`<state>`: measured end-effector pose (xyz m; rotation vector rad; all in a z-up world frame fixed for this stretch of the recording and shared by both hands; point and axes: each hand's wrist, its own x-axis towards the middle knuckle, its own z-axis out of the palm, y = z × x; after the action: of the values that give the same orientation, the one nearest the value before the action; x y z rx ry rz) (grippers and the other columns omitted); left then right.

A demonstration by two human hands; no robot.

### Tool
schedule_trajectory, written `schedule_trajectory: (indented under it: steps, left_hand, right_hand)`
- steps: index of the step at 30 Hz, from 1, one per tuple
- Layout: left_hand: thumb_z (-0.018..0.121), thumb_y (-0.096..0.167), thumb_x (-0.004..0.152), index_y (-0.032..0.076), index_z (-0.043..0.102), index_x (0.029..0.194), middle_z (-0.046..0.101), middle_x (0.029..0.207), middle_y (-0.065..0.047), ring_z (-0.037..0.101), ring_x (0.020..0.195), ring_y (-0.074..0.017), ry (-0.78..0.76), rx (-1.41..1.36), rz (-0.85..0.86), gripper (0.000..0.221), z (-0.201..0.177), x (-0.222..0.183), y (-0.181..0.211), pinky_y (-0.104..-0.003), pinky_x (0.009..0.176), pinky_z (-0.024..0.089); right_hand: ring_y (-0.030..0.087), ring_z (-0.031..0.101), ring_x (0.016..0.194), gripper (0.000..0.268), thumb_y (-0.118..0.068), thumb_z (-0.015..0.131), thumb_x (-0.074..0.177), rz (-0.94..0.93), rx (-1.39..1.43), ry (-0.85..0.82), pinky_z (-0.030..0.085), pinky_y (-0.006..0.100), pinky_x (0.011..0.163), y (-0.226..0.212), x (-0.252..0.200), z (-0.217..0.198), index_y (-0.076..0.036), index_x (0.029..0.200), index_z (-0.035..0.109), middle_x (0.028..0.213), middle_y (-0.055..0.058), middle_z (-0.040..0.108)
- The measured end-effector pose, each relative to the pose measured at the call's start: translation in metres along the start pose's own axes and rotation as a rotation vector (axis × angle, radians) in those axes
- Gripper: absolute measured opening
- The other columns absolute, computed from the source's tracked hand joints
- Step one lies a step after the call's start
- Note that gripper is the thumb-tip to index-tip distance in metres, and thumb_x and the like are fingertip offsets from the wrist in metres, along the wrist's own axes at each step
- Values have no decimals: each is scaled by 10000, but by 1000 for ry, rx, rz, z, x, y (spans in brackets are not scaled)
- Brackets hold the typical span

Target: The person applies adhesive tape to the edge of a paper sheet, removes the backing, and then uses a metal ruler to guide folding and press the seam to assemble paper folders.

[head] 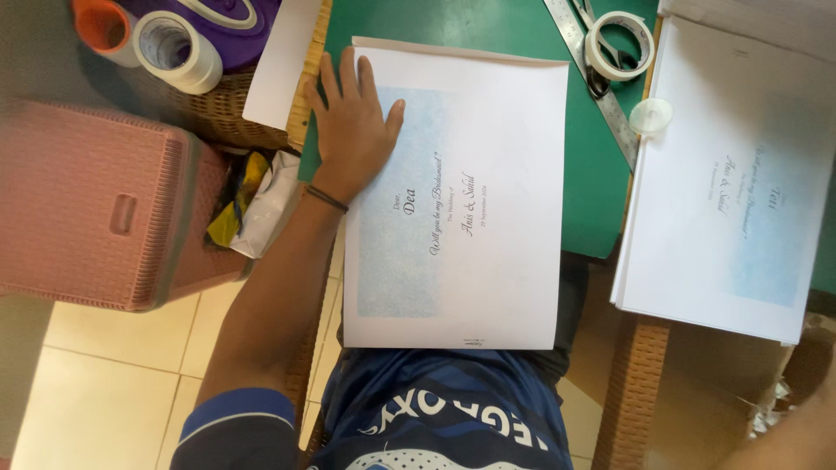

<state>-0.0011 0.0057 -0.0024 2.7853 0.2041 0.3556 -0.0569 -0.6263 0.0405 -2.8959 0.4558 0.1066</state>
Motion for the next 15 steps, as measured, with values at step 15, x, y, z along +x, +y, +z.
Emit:
schedule_trajectory:
  steps: [15]
  left_hand:
    - [593,445,1031,-79,475,1457,349,1540,-297,245,1455,-493,76,-65,-16,686,-12,-5,2,-695,1174,177]
  right_hand:
    - [369,658,979,434,-124,741,876,-1233,-155,181,546,484,753,-399,88,24,-30,1296,679,1074,165,693]
